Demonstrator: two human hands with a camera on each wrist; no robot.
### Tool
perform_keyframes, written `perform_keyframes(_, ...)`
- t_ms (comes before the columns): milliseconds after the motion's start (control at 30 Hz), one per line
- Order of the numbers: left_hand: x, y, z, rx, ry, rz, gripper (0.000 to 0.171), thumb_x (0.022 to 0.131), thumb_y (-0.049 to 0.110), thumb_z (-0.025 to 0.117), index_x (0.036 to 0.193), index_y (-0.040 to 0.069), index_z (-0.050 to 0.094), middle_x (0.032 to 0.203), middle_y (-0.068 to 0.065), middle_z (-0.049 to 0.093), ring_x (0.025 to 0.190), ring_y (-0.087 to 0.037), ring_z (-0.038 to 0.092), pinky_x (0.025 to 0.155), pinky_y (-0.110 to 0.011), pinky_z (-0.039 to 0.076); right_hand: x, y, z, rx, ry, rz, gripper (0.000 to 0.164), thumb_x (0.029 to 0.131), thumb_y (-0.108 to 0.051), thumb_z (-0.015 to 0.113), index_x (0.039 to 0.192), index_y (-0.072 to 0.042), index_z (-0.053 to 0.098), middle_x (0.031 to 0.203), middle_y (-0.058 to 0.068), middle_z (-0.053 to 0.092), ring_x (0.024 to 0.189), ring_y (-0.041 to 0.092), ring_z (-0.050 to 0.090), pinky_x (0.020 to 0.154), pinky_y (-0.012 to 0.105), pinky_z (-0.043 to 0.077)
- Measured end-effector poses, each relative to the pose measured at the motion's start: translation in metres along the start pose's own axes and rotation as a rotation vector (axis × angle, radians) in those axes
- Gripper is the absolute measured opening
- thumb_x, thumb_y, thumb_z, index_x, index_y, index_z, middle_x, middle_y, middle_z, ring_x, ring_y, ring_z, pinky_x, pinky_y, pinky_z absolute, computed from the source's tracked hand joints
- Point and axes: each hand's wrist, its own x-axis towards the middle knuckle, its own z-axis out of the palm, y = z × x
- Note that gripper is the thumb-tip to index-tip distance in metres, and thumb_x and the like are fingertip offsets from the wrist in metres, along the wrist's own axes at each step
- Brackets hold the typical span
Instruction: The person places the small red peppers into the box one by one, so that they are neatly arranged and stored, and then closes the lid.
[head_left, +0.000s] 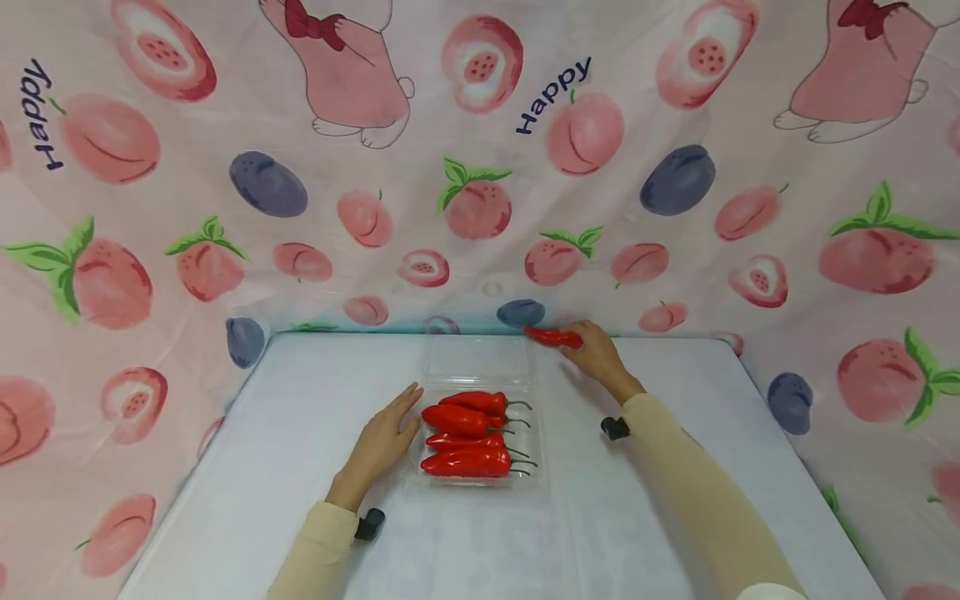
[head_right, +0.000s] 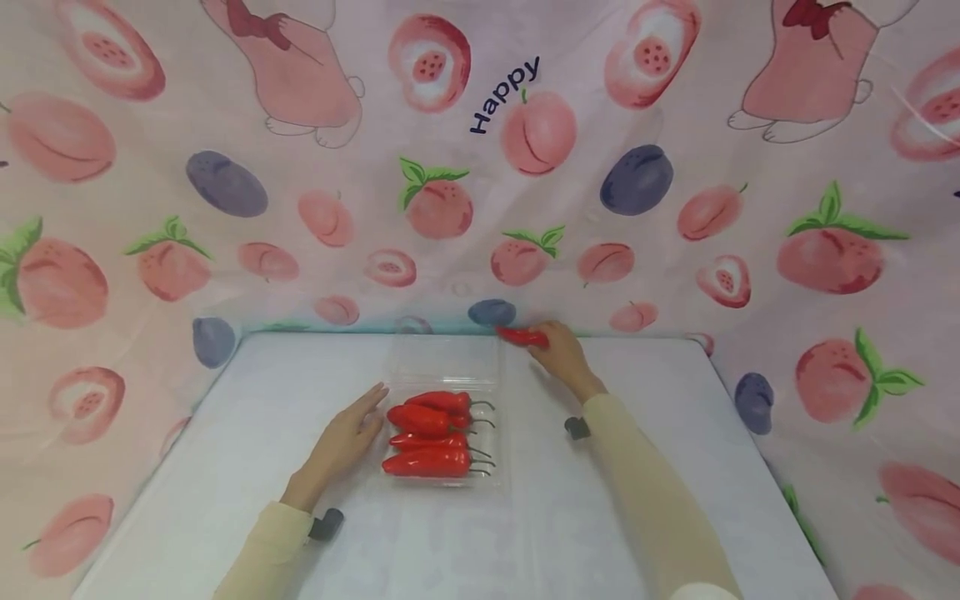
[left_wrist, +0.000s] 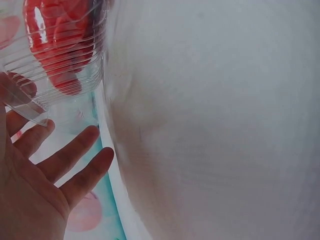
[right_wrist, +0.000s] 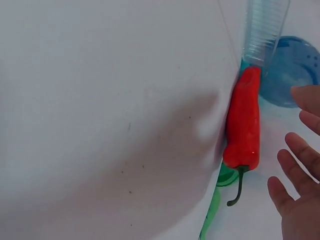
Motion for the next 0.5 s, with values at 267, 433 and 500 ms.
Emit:
perform_keyframes(267, 0.001, -0.003, 0.004, 0.013, 0.026, 0.029, 0.054, 0.098, 0.028, 0.055, 0.150, 0.023, 0.042, 0.158, 0.002, 0.038, 0.143, -0.028, 0.042, 0.111, -0.054, 0.041, 0.012, 0.010, 0.005, -0.055, -0.050, 0.003, 0.042, 0.089, -0.016, 0.071, 0.127, -0.002, 0.061, 0.132, 0.020, 0.057, 0.122, 0.037, 0.052, 0.109, 0.055, 0.042)
perform_keyframes(433, 0.003, -0.006, 0.005, 0.011, 0.028, 0.049, 0.053, 0.098, 0.028, 0.053, 0.150, 0.021, 0.043, 0.158, 0.002, 0.039, 0.143, -0.027, 0.043, 0.112, -0.053, 0.040, 0.021, 0.014, 0.007, -0.091, -0.083, 0.000, 0.045, 0.089, -0.016, 0.070, 0.131, -0.003, 0.059, 0.135, 0.020, 0.056, 0.125, 0.037, 0.050, 0.111, 0.055, 0.040)
perform_keyframes(500, 0.003, -0.006, 0.005, 0.008, 0.027, 0.044, 0.053, 0.098, 0.027, 0.054, 0.150, 0.021, 0.043, 0.158, 0.002, 0.039, 0.143, -0.027, 0.043, 0.112, -0.053, 0.040, 0.023, 0.015, 0.008, -0.103, -0.102, 0.014, 0.047, 0.089, -0.015, 0.070, 0.133, -0.004, 0.058, 0.136, 0.020, 0.055, 0.126, 0.038, 0.049, 0.111, 0.055, 0.040)
